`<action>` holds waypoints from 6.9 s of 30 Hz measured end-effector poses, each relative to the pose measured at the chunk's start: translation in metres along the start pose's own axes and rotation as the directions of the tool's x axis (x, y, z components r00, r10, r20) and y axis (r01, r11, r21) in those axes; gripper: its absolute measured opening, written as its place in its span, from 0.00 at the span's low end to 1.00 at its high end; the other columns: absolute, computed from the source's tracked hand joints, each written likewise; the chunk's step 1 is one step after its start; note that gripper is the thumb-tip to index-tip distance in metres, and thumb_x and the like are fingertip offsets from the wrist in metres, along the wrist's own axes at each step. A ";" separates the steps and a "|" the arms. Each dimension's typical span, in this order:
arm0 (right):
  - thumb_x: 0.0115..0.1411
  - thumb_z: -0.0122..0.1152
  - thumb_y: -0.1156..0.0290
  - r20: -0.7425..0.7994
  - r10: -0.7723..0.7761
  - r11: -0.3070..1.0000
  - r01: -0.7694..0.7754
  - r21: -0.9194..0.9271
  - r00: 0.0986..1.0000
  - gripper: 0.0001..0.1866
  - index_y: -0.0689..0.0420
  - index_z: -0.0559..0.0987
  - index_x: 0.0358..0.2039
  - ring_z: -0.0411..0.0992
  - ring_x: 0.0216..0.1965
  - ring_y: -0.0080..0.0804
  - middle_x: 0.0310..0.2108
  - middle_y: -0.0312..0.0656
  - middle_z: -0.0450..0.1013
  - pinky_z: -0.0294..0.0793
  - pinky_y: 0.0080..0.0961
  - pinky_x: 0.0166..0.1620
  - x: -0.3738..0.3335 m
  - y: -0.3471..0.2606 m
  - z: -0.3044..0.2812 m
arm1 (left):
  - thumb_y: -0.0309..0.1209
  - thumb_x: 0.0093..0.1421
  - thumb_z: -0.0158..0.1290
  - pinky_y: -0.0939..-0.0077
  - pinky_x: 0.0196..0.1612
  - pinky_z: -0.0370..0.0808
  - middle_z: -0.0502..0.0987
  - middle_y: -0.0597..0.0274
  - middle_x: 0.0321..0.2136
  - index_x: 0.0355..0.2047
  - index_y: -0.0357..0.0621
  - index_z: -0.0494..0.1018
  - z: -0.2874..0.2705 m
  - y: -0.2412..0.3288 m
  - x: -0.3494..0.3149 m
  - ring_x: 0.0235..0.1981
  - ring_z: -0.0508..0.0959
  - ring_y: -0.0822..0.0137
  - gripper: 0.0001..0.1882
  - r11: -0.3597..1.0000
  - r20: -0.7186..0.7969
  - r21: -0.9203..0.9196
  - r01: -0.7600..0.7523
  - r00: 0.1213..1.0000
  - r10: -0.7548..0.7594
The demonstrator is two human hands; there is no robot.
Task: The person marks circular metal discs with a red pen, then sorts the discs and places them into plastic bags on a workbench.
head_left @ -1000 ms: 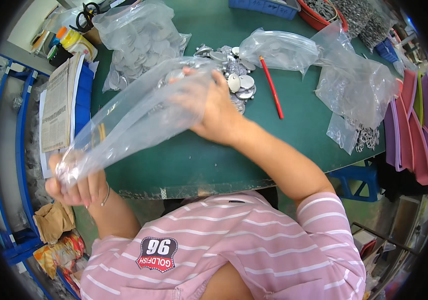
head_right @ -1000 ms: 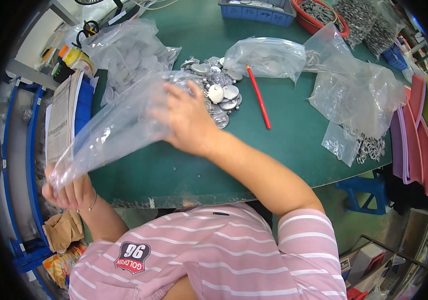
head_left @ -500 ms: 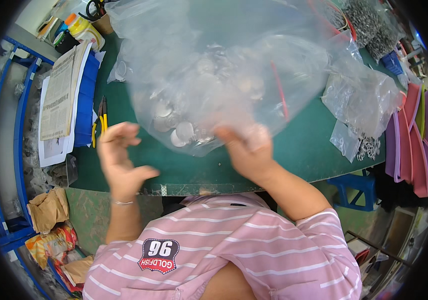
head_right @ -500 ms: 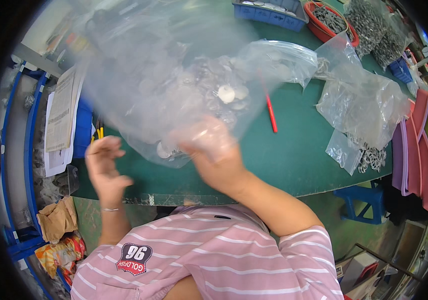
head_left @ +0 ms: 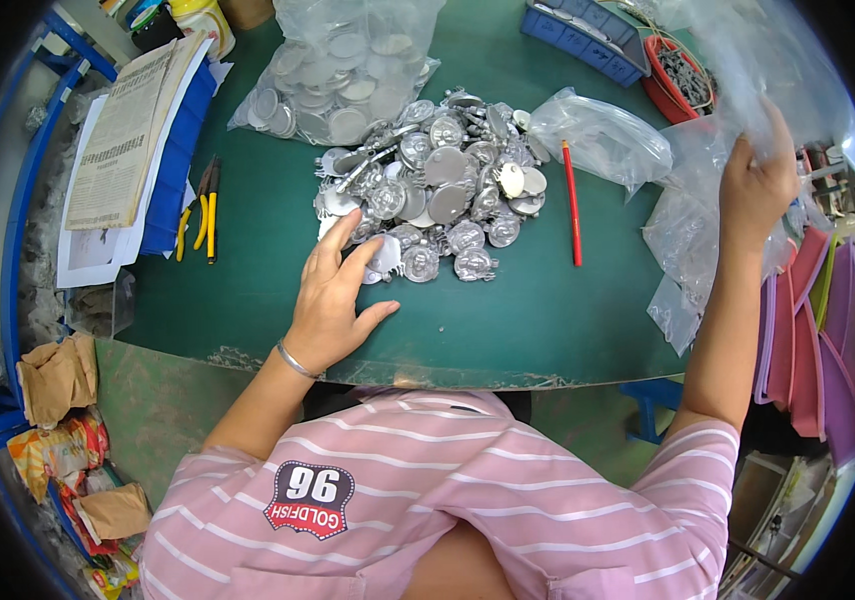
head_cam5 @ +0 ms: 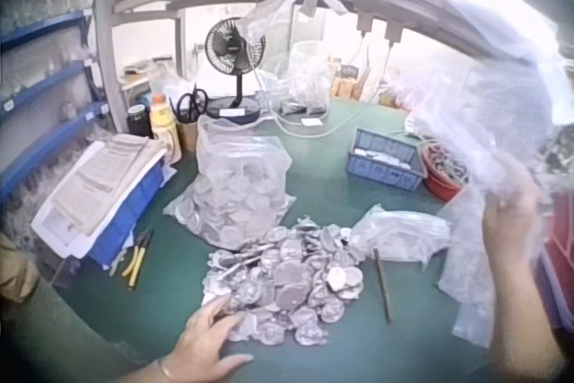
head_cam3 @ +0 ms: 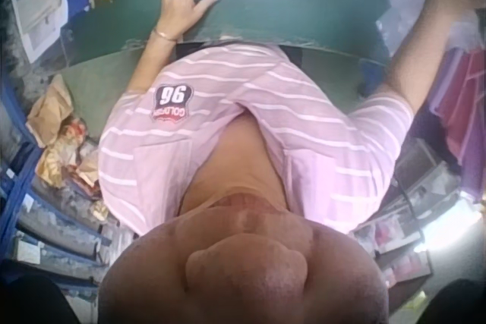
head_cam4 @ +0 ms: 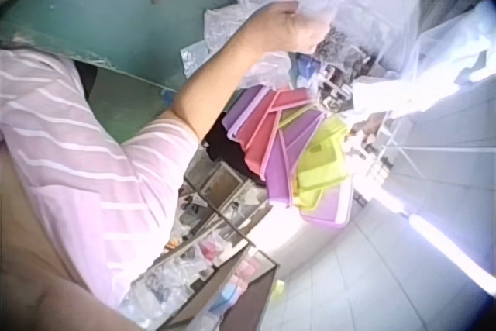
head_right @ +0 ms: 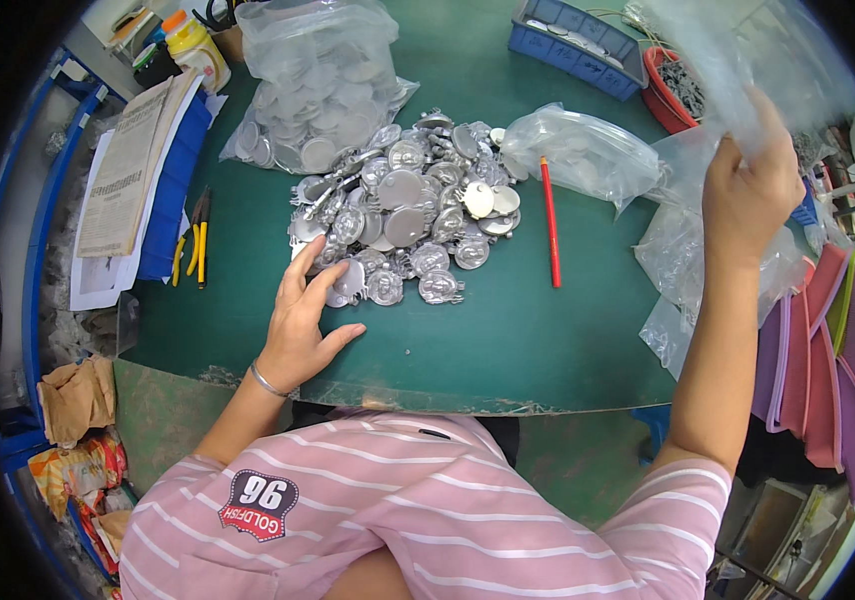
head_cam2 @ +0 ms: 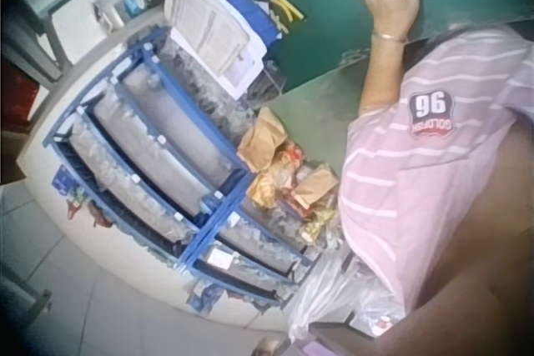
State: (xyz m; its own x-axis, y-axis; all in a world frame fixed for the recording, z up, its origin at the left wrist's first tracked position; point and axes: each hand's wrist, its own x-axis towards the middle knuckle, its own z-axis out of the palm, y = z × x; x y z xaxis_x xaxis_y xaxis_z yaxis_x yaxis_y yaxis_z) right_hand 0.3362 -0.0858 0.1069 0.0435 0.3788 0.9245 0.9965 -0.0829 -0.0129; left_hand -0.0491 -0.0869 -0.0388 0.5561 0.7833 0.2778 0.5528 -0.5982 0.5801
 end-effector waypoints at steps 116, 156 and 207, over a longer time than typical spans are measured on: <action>0.48 0.59 0.86 0.950 -0.153 -0.178 -0.953 0.244 0.272 0.27 0.65 0.66 0.50 0.67 0.31 0.15 0.32 0.36 0.70 0.69 0.11 0.34 -0.187 -0.163 -0.022 | 0.17 0.53 0.45 0.79 0.35 0.77 0.75 0.50 0.36 0.46 0.28 0.67 0.036 0.024 -0.007 0.33 0.78 0.67 0.18 0.122 0.357 -0.906 0.405 0.886 -0.296; 0.41 0.58 0.81 0.697 -0.292 0.757 -0.287 0.587 0.655 0.24 0.58 0.71 0.43 0.65 0.42 0.45 0.42 0.44 0.68 0.64 0.36 0.44 -0.163 -0.188 -0.002 | 0.61 0.59 0.23 0.55 0.59 0.56 0.54 0.33 0.55 0.56 0.24 0.49 0.002 0.034 -0.013 0.59 0.55 0.45 0.45 -0.708 0.496 -0.642 0.293 0.863 -0.092; 0.59 0.51 0.77 0.990 0.056 -0.354 -0.925 0.140 0.128 0.13 0.68 0.70 0.43 0.72 0.28 0.24 0.31 0.43 0.72 0.74 0.18 0.31 -0.184 -0.184 -0.061 | 0.25 0.56 0.51 0.80 0.32 0.76 0.76 0.55 0.33 0.39 0.30 0.72 0.011 0.043 -0.014 0.32 0.78 0.67 0.12 0.071 0.520 -0.813 0.578 0.775 -0.359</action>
State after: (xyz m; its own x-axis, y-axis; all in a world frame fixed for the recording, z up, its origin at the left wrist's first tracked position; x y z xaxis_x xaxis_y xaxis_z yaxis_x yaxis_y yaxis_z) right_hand 0.1405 -0.1969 -0.0377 0.1326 0.9566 -0.2594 -0.3830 -0.1919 -0.9036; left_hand -0.0267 -0.1254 -0.0265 0.5549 0.7343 -0.3911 -0.1443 0.5479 0.8240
